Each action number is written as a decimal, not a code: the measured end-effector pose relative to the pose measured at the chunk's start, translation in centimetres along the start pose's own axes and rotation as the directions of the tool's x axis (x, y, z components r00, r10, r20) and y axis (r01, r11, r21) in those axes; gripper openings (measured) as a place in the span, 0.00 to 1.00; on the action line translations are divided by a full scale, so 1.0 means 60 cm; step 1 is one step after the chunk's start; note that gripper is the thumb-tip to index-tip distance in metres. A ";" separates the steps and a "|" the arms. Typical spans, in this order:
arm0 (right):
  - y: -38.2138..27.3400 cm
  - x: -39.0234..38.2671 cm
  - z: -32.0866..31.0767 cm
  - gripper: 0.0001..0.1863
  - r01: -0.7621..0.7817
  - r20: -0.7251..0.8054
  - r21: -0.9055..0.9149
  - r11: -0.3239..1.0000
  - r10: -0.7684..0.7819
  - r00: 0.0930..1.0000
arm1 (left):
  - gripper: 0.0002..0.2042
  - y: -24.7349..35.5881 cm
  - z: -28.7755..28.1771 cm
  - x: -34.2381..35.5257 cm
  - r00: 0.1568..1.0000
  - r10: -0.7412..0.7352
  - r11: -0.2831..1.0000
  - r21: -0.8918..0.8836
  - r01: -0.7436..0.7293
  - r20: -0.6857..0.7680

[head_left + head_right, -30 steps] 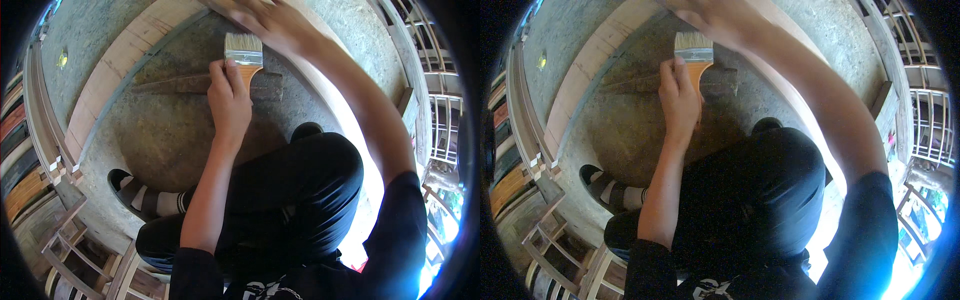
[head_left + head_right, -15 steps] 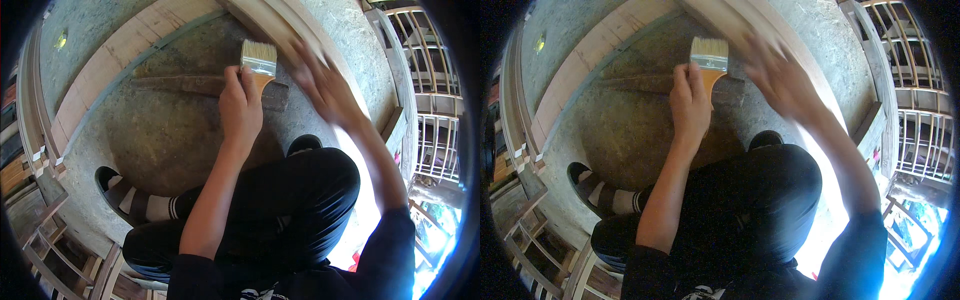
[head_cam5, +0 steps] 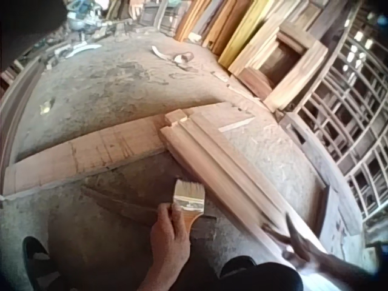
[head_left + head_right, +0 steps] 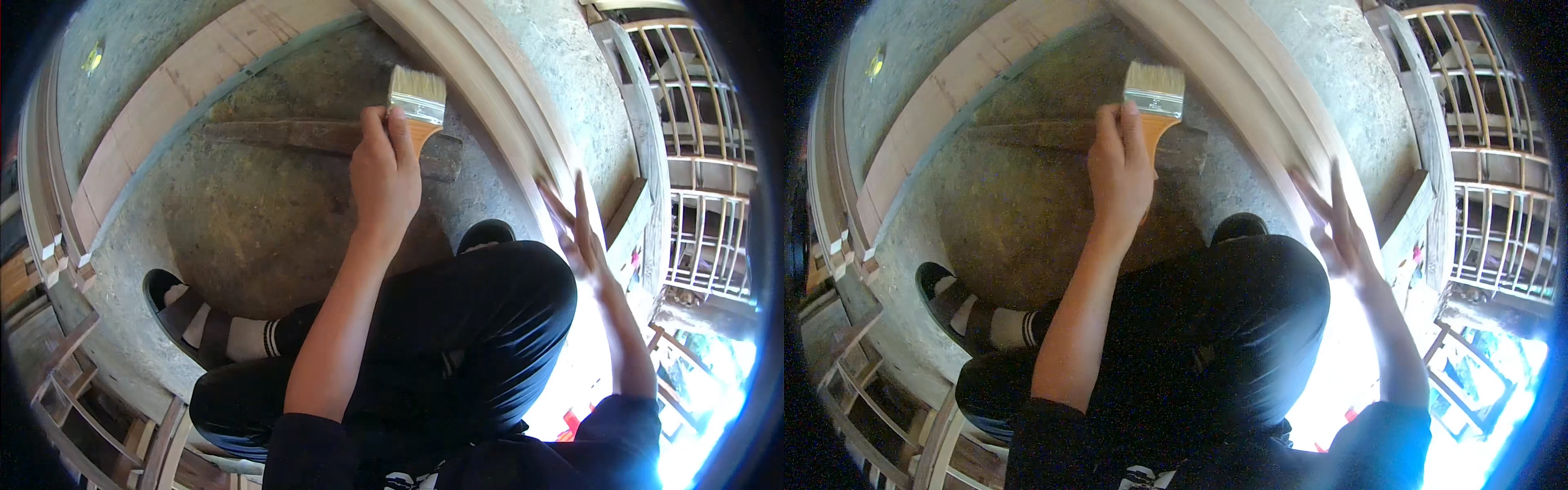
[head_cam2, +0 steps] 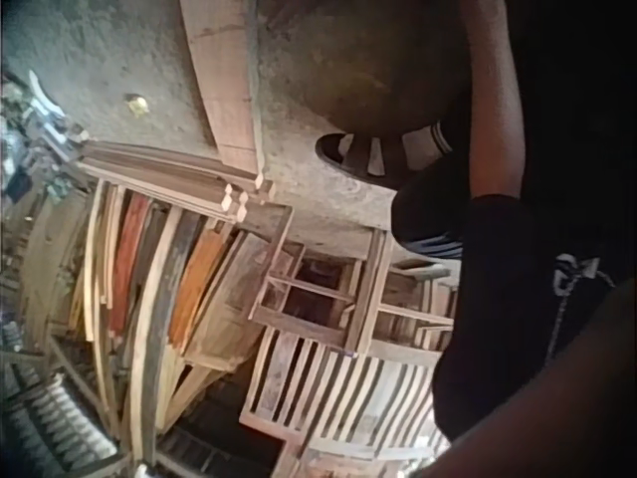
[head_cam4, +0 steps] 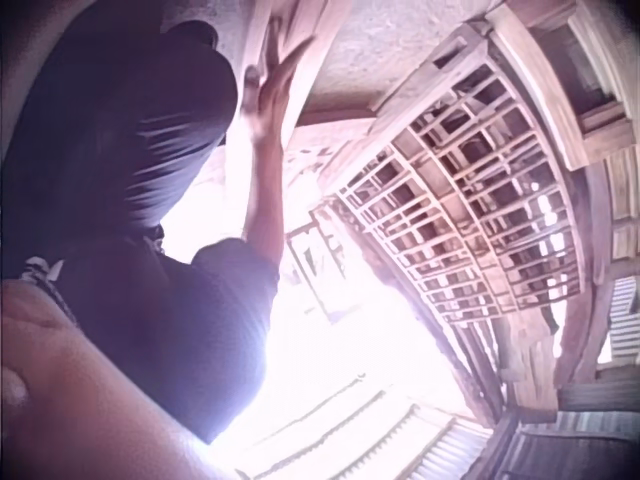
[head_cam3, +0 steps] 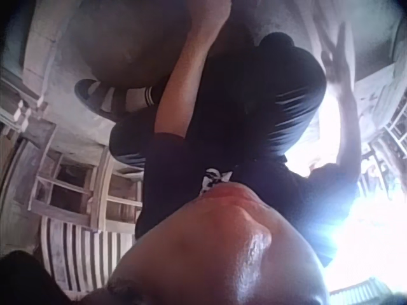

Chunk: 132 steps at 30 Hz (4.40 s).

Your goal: Brushing a piece of wood molding with a paintbrush in a workshop.

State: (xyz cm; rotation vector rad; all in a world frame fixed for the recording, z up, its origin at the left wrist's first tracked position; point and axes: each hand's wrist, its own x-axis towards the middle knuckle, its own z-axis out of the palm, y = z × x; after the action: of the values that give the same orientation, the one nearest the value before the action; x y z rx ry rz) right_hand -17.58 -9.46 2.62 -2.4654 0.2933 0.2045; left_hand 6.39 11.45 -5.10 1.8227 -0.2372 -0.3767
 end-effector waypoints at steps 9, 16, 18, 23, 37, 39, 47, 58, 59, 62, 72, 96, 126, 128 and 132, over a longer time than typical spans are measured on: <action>-0.096 0.402 0.028 0.46 0.187 -0.084 -0.214 0.959 -0.209 0.974 | 0.22 -0.030 0.001 0.004 0.994 0.101 0.994 0.044 -0.099 -0.048; -0.091 0.394 -0.002 0.43 0.161 -0.124 0.025 0.987 -0.157 0.980 | 0.22 -0.014 0.011 0.006 1.000 0.026 1.000 -0.002 -0.026 0.007; -0.065 0.255 0.023 0.35 0.050 -0.110 0.008 0.999 -0.048 0.993 | 0.19 -0.021 -0.015 0.003 1.000 -0.001 0.999 0.044 0.002 -0.011; -0.032 -0.028 -0.024 0.28 -0.028 0.050 -0.170 0.985 0.037 0.998 | 0.21 -0.025 0.004 0.002 1.000 0.030 0.999 0.040 -0.030 0.000; -0.117 0.514 0.027 0.37 0.073 -0.232 -0.461 0.885 -0.199 0.952 | 0.21 -0.001 -0.006 0.001 1.000 0.022 1.000 0.019 -0.022 0.002; -0.118 0.555 0.045 0.33 0.053 -0.307 -0.390 0.920 -0.183 0.934 | 0.21 -0.006 -0.007 -0.001 1.000 0.019 1.000 -0.002 -0.019 0.005; -0.143 0.561 0.070 0.32 -0.018 -0.392 -0.382 0.924 -0.144 0.909 | 0.17 -0.002 -0.010 -0.002 0.998 0.064 0.996 0.056 -0.062 -0.031; -0.146 0.558 0.035 0.25 0.060 -0.283 -0.409 0.911 -0.189 0.940 | 0.16 -0.006 -0.005 -0.001 0.995 0.096 0.995 0.024 -0.095 -0.027; -0.133 0.561 0.045 0.26 0.022 -0.367 -0.432 0.902 -0.198 0.909 | 0.16 -0.006 -0.004 -0.001 0.995 0.097 0.995 0.022 -0.096 -0.026; -0.126 0.561 0.058 0.28 -0.022 -0.448 -0.451 0.892 -0.205 0.870 | 0.16 -0.007 -0.003 -0.001 0.993 0.110 0.994 0.030 -0.109 -0.037; -0.136 0.554 0.049 0.33 -0.014 -0.412 -0.299 0.954 -0.115 0.904 | 0.17 -0.003 -0.005 -0.001 0.994 0.106 0.993 0.053 -0.104 -0.030; -0.167 0.546 0.054 0.27 0.091 -0.342 -0.385 0.918 -0.234 0.910 | 0.20 0.000 -0.006 -0.002 1.000 0.003 1.000 0.019 -0.003 -0.011; -0.154 0.557 0.002 0.31 0.069 -0.118 -0.394 0.916 -0.125 0.985 | 0.19 -0.008 -0.004 0.000 0.999 0.028 0.999 0.020 -0.028 -0.027; -0.140 0.556 0.016 0.31 0.041 -0.179 -0.363 0.931 -0.113 0.977 | 0.19 -0.008 -0.003 0.001 1.000 0.020 1.000 0.017 -0.019 -0.018; -0.120 0.554 0.022 0.30 0.097 -0.200 -0.332 0.938 -0.171 0.965 | 0.19 -0.006 -0.003 0.000 0.999 0.029 0.999 0.027 -0.028 -0.030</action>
State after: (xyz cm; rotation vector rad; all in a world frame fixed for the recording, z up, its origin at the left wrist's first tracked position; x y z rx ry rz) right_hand 16.20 -8.39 -1.44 -2.8255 0.1971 -0.0987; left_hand 6.47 11.72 -5.37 1.8479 -0.2482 -0.3271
